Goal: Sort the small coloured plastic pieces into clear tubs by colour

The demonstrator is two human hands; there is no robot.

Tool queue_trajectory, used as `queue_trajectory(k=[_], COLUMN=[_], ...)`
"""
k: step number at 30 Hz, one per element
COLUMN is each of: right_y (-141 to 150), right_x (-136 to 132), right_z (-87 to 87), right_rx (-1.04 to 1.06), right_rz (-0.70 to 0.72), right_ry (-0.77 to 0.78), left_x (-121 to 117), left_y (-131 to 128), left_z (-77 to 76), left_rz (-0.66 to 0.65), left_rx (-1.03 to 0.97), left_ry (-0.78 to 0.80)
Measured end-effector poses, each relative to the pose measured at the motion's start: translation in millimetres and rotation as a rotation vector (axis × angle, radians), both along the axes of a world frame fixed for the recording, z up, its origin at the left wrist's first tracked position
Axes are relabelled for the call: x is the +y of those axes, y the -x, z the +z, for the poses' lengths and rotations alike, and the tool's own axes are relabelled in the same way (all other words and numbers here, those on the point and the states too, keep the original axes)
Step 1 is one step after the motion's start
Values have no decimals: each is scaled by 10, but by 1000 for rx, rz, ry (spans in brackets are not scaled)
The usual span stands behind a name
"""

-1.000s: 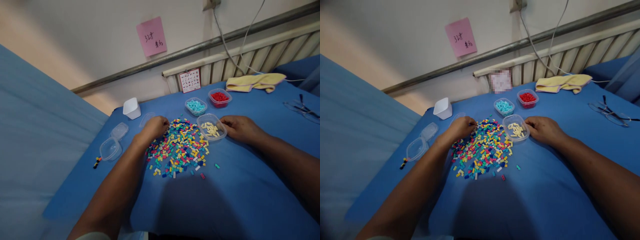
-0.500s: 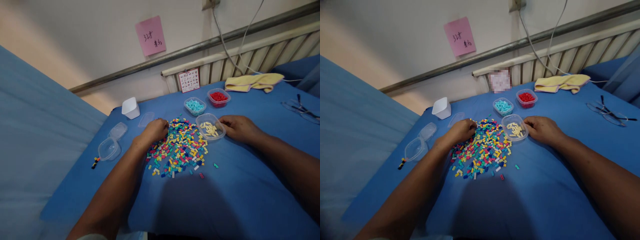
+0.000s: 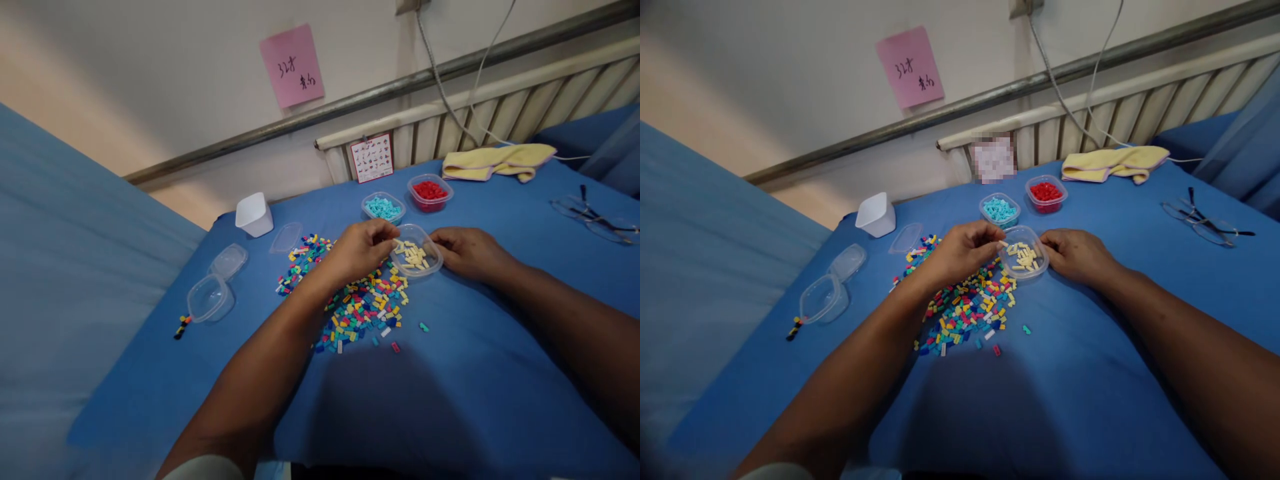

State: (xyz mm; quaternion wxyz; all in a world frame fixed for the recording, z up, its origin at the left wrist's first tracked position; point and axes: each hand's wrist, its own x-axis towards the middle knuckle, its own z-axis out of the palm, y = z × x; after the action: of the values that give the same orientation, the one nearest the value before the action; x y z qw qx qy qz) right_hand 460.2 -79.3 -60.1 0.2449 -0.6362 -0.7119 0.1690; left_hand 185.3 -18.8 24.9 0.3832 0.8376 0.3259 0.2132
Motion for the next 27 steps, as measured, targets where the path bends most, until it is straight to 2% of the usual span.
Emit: queue_trajectory(k=[4, 8, 11, 15, 20, 23, 27], right_y=[-12, -25, -32, -39, -48, -37, -11], right_x=[0, 7, 9, 2, -16, -39, -75], right_z=[2, -22, -26, -12, 0, 19, 65], right_rx=[-1, 1, -5, 4, 8, 8, 18], right_rz=[16, 9, 7, 5, 2, -13, -26], right_ry=[-11, -28, -20, 6, 22, 20, 30], left_x=[-75, -224, -335, -373, -354, -364, -363], left_y=[39, 407, 778, 1262, 1630, 1700, 1763], left_z=[46, 64, -43, -252, -383, -431, -499], left_rz=[19, 3, -72, -90, 29, 131, 227], left_rx=[-3, 168, 325, 367, 324, 264, 318], left_ry=[-100, -262, -401, -523, -600, -592, -595])
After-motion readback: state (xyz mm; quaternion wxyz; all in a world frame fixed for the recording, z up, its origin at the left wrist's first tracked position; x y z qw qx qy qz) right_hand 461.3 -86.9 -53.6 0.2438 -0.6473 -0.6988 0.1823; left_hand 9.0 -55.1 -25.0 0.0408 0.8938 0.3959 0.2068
